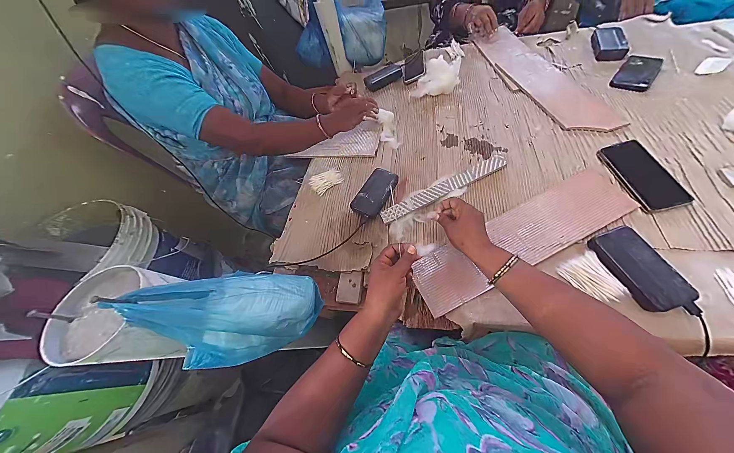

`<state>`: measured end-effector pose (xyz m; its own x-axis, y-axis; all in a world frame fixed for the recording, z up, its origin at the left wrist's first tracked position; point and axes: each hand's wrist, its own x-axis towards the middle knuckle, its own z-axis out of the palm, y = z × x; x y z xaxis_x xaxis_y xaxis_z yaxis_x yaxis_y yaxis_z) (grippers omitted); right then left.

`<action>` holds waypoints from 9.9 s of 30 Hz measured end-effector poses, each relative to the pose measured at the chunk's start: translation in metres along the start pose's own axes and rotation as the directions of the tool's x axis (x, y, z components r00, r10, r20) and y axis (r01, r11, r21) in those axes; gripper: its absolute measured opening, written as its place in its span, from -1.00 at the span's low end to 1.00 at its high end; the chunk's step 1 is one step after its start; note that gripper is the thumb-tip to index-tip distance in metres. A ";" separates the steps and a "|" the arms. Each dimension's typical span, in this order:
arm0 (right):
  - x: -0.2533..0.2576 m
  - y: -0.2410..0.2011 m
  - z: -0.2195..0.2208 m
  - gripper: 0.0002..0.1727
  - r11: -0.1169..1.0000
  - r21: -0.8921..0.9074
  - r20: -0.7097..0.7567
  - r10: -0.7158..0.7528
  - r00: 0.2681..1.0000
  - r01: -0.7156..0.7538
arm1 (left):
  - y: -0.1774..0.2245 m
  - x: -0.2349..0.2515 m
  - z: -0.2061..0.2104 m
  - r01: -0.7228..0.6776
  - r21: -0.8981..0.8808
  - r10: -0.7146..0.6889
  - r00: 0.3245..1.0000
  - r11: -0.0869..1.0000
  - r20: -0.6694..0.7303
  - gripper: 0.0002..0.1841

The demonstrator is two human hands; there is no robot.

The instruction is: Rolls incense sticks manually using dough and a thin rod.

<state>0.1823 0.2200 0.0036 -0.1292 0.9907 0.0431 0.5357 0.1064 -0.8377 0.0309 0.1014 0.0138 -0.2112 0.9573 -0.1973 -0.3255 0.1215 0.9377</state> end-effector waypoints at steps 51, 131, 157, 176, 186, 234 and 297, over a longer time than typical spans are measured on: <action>-0.117 0.018 -0.013 -0.74 0.998 -0.042 0.037 -0.050 0.998 0.051 | -0.023 -0.017 -0.021 0.022 0.650 -0.161 0.975 0.759 0.156 -0.78; -0.083 0.050 -0.004 -0.11 0.568 -0.548 0.566 -0.290 0.772 0.614 | -0.019 -0.019 -0.035 -0.186 0.939 -0.184 0.952 0.288 0.245 -0.74; -0.116 0.048 -0.003 -0.09 0.564 -0.554 0.617 -0.217 0.756 0.613 | -0.009 -0.017 -0.044 -0.195 0.950 -0.271 0.927 0.245 0.260 -0.69; -0.089 0.042 0.011 -0.20 0.553 -0.567 0.545 -0.304 0.781 0.611 | -0.007 -0.012 -0.053 -0.255 0.923 -0.186 0.931 0.290 0.315 -0.71; -0.154 0.036 -0.009 -0.09 0.545 -0.628 0.624 -0.073 0.778 0.555 | -0.014 -0.019 -0.046 -0.334 0.920 -0.276 0.882 0.207 0.382 -0.70; -0.222 0.069 -0.105 -0.80 0.866 -0.498 -0.279 -0.204 0.938 0.040 | -0.005 -0.093 -0.026 -0.664 0.719 0.007 0.735 0.204 0.678 -0.78; -0.141 0.095 -0.122 -0.58 0.723 -0.667 -0.303 -0.482 0.822 0.179 | -0.040 -0.027 -0.058 -0.568 0.696 0.023 0.781 0.439 0.624 -0.68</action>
<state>0.3532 0.1013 -0.0159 -0.1119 0.7891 0.6039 0.9210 0.3106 -0.2352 -0.0036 0.0555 -0.0349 0.4027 0.9142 0.0456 0.6183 -0.3084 0.7230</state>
